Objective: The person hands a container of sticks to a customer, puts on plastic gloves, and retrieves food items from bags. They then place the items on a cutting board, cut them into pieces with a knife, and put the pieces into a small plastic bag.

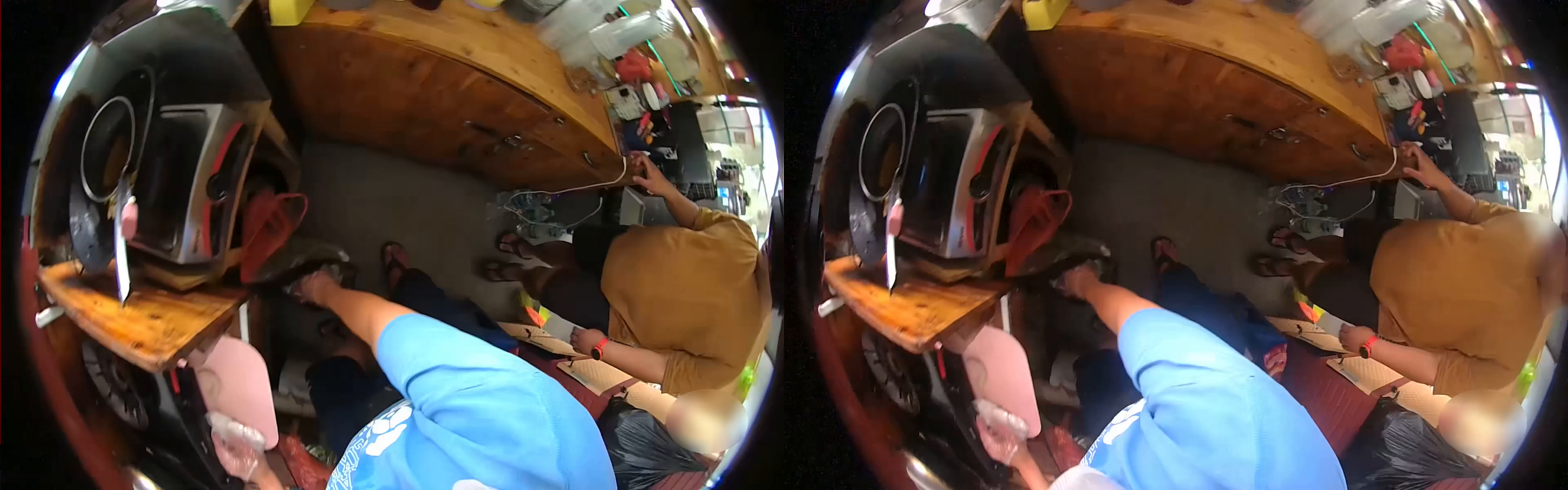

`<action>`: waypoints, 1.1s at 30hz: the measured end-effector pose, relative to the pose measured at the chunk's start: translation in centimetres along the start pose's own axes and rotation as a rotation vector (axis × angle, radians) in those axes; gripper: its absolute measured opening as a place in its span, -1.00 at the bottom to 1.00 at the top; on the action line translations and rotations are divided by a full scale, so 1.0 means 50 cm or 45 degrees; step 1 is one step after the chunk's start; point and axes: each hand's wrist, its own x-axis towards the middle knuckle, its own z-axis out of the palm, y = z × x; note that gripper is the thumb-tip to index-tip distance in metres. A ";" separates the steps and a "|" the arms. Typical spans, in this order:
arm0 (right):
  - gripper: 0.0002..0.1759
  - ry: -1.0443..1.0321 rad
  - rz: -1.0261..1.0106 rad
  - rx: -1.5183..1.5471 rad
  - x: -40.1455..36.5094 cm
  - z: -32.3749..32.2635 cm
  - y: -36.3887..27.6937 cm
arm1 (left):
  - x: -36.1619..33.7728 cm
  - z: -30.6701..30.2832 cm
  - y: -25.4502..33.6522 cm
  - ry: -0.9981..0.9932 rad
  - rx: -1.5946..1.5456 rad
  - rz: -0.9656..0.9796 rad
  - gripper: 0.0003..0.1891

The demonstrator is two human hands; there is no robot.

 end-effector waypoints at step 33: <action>-0.72 0.122 -0.605 -0.307 -0.380 -0.275 -0.285 | -0.250 -0.228 0.212 0.131 0.567 -1.149 -0.78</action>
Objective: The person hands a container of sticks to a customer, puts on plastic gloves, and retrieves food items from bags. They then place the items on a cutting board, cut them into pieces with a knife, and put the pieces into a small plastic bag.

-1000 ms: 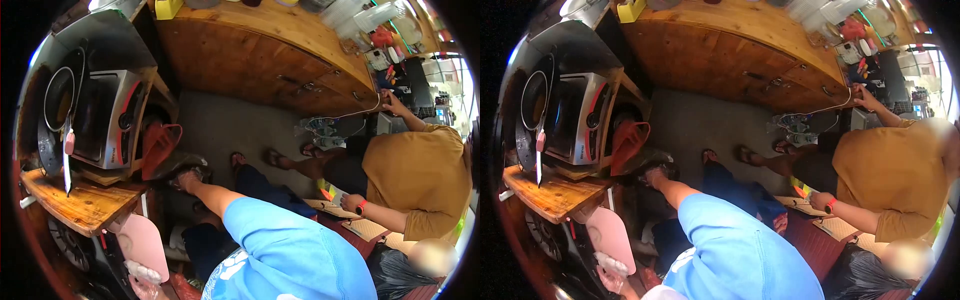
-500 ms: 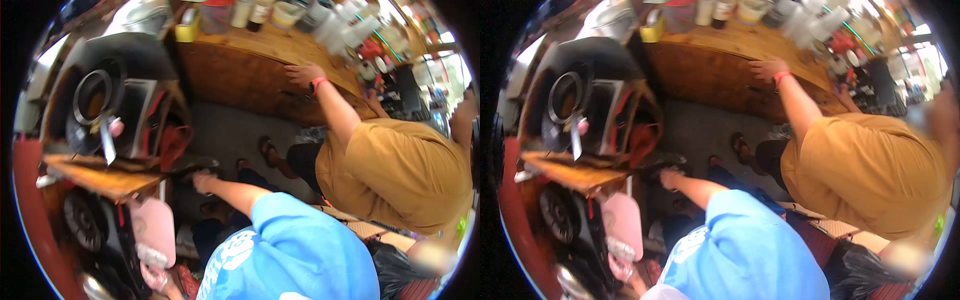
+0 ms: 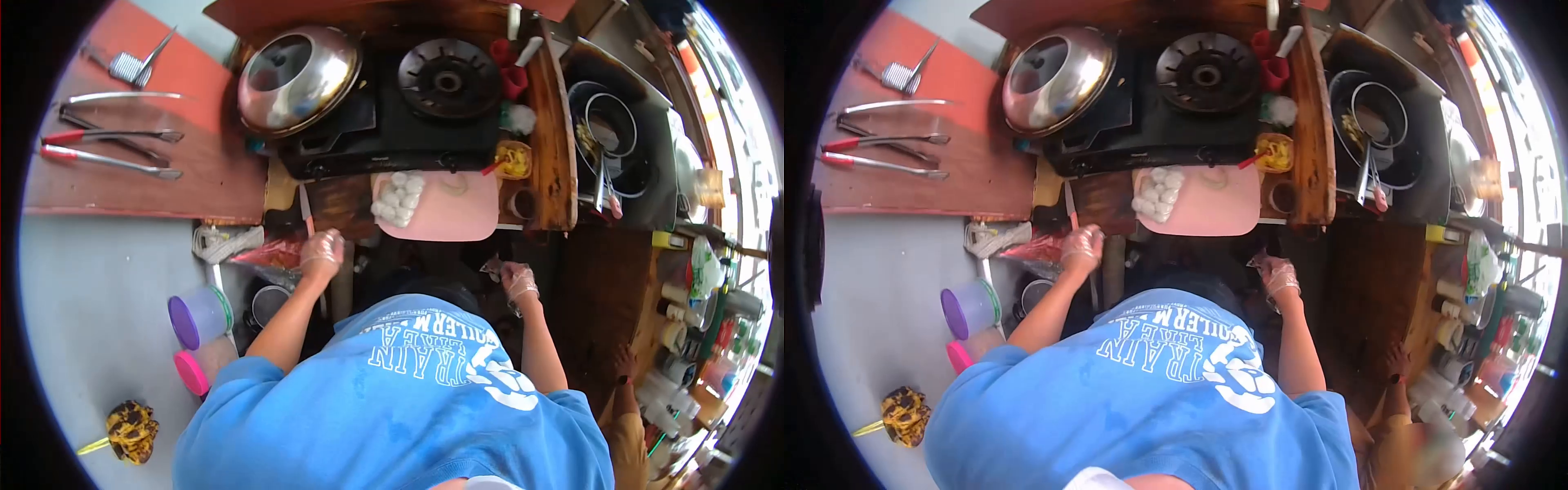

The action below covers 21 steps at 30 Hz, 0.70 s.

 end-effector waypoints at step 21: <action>-0.49 -0.208 -0.099 -0.639 0.305 0.127 -0.315 | -0.023 0.069 -0.043 -0.020 -0.391 -0.121 -0.67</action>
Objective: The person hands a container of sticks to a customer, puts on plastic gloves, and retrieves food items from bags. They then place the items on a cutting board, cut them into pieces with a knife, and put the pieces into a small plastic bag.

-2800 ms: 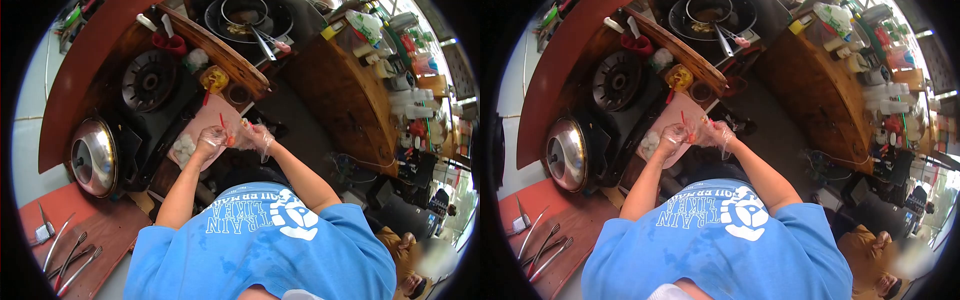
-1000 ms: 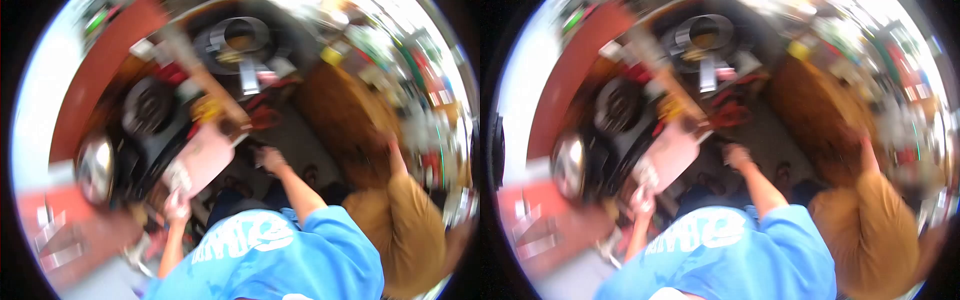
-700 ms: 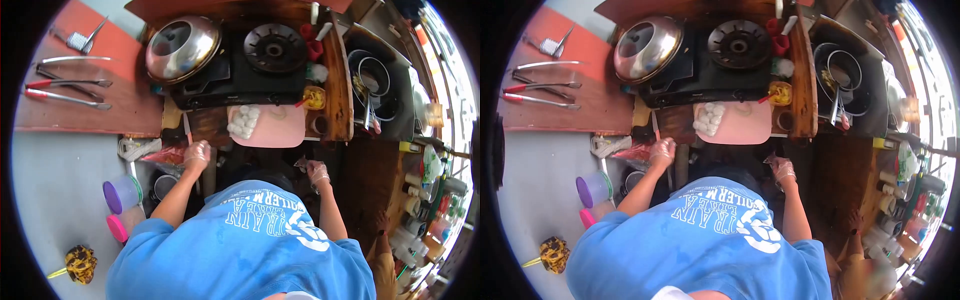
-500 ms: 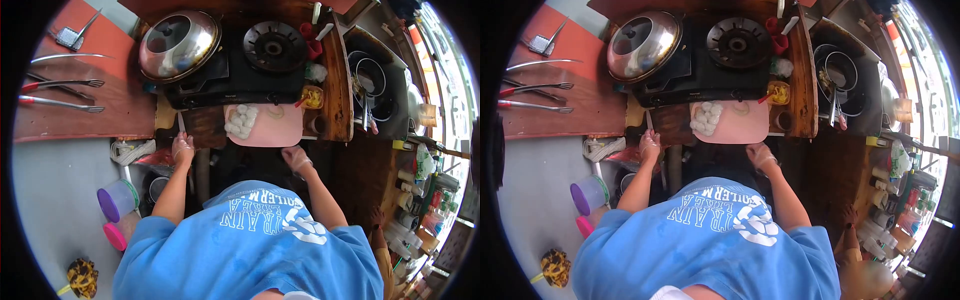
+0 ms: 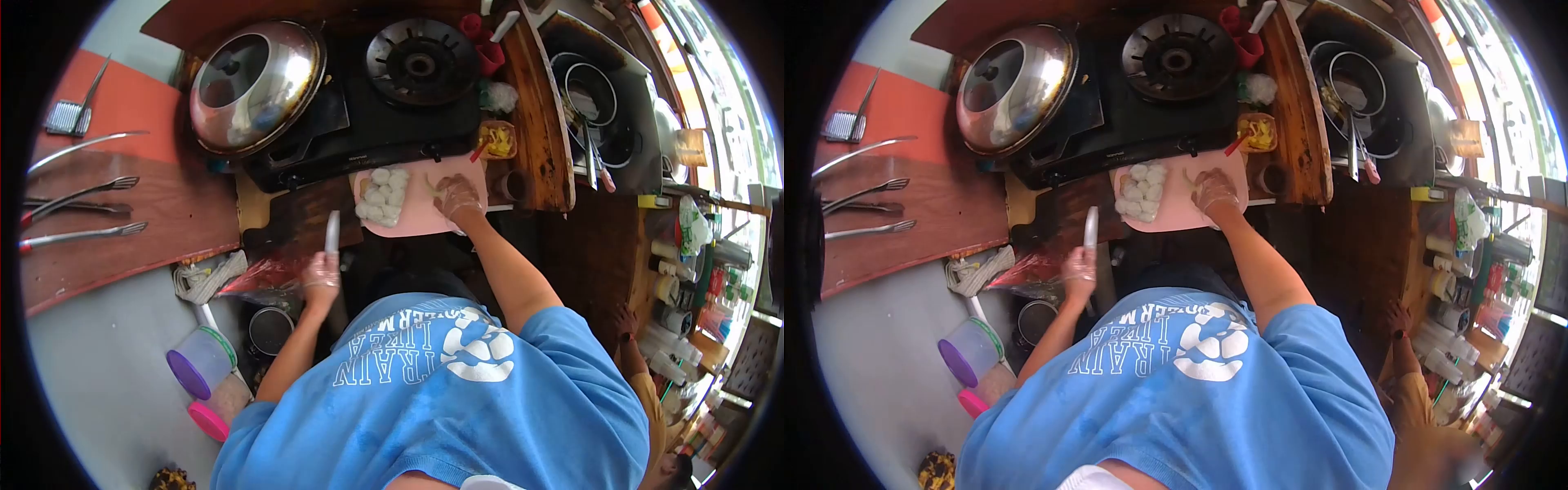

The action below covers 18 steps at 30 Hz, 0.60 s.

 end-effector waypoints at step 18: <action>-0.66 0.264 0.276 1.024 -0.008 0.080 0.041 | 0.151 0.267 0.269 -0.631 0.505 0.449 -0.21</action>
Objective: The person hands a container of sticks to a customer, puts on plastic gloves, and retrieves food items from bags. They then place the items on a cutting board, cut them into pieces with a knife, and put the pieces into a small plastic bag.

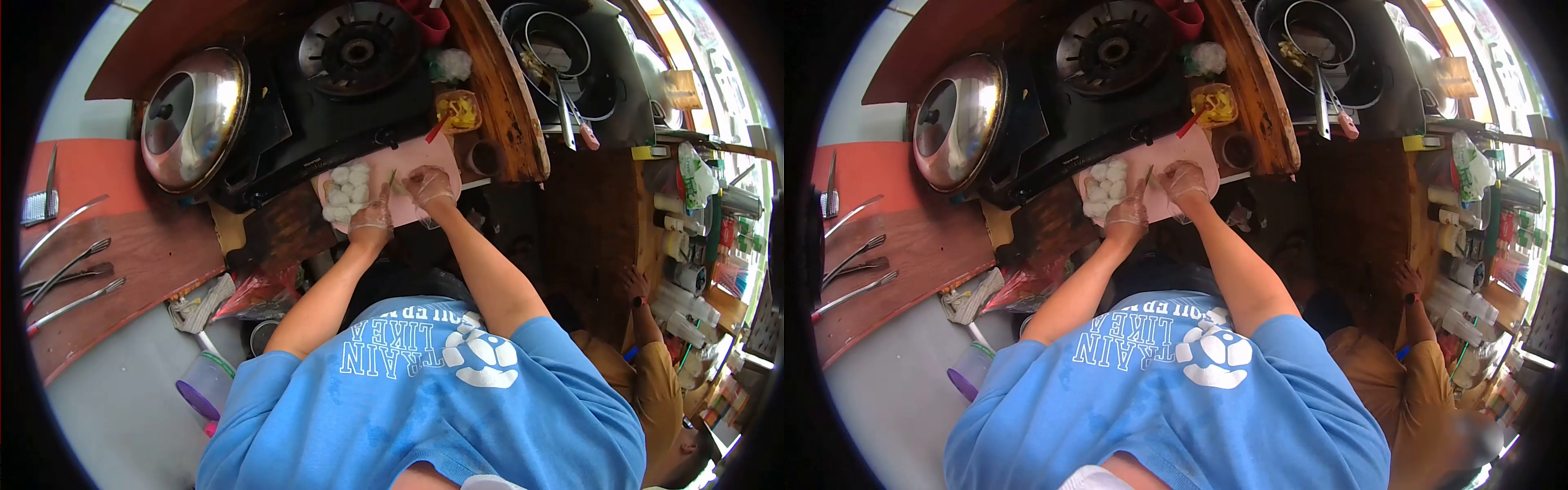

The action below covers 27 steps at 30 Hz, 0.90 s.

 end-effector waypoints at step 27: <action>-0.75 0.048 0.189 0.567 -0.011 0.067 0.117 | -0.012 0.101 0.040 0.101 -0.003 0.061 -0.30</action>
